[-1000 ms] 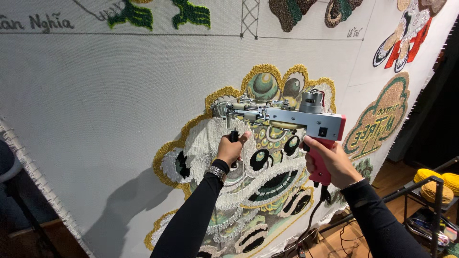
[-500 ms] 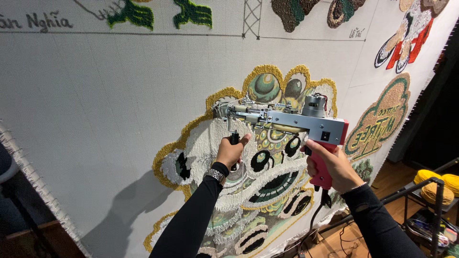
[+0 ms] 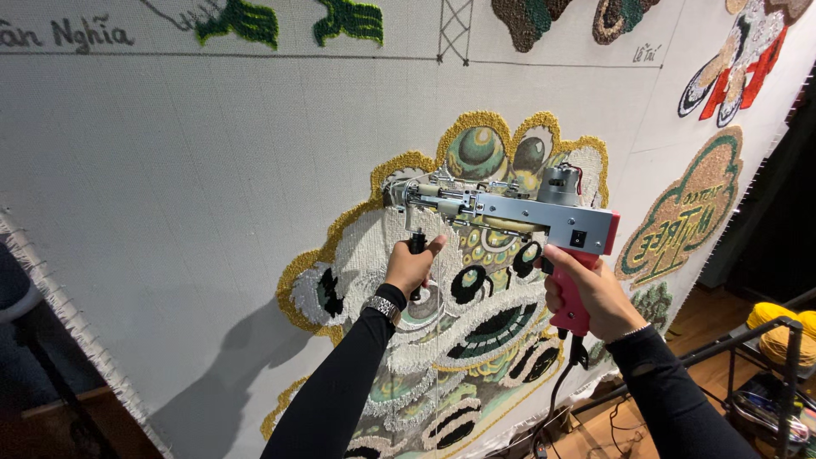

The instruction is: The person uses a handheld tufting gun to apply yarn onto a large canvas stretched on a frame. They guide the tool along the outlines of a pre-drawn design featuring a stylized lion head and text, creating a textured pile. The person occasionally pauses to adjust the yarn feed or reposition the tool for precision.

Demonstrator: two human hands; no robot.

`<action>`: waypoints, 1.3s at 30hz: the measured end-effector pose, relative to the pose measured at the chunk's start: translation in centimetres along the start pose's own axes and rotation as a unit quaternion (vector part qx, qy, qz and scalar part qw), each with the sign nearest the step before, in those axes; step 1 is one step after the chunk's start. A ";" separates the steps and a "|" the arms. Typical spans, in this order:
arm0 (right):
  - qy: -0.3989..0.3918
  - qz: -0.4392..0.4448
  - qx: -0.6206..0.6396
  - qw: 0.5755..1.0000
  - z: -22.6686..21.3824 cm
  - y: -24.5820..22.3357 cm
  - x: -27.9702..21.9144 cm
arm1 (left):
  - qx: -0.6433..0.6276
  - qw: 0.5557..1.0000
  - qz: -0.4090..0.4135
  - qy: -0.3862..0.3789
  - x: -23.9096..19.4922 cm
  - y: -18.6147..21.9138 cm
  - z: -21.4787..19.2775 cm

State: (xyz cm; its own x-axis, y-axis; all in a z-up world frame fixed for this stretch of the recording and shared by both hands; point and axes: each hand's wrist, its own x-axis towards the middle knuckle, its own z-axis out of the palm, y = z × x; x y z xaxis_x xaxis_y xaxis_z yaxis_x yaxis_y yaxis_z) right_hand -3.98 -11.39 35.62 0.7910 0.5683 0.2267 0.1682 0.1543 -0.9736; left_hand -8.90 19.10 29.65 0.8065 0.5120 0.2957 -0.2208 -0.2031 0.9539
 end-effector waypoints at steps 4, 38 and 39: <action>-0.002 -0.006 -0.003 1.000 0.2 0.0 0.2 | 0.006 1.000 -0.005 -0.001 0.2 0.0 -0.2; -0.024 -0.011 -0.027 0.999 6.2 -2.1 1.3 | 0.044 0.996 0.012 0.081 5.0 -2.1 -3.7; -0.021 -0.016 -0.019 0.999 6.4 -2.2 1.4 | 0.046 0.995 0.010 0.084 5.3 -2.0 -3.8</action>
State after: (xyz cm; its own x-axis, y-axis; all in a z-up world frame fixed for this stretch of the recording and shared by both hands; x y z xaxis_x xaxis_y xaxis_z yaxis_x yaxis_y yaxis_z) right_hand -6.96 -5.78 38.25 0.7596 0.5969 0.2582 0.2166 0.1422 -0.9659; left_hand -6.23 25.45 29.48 0.6972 0.6383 0.3263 -0.1785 -0.2862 0.9414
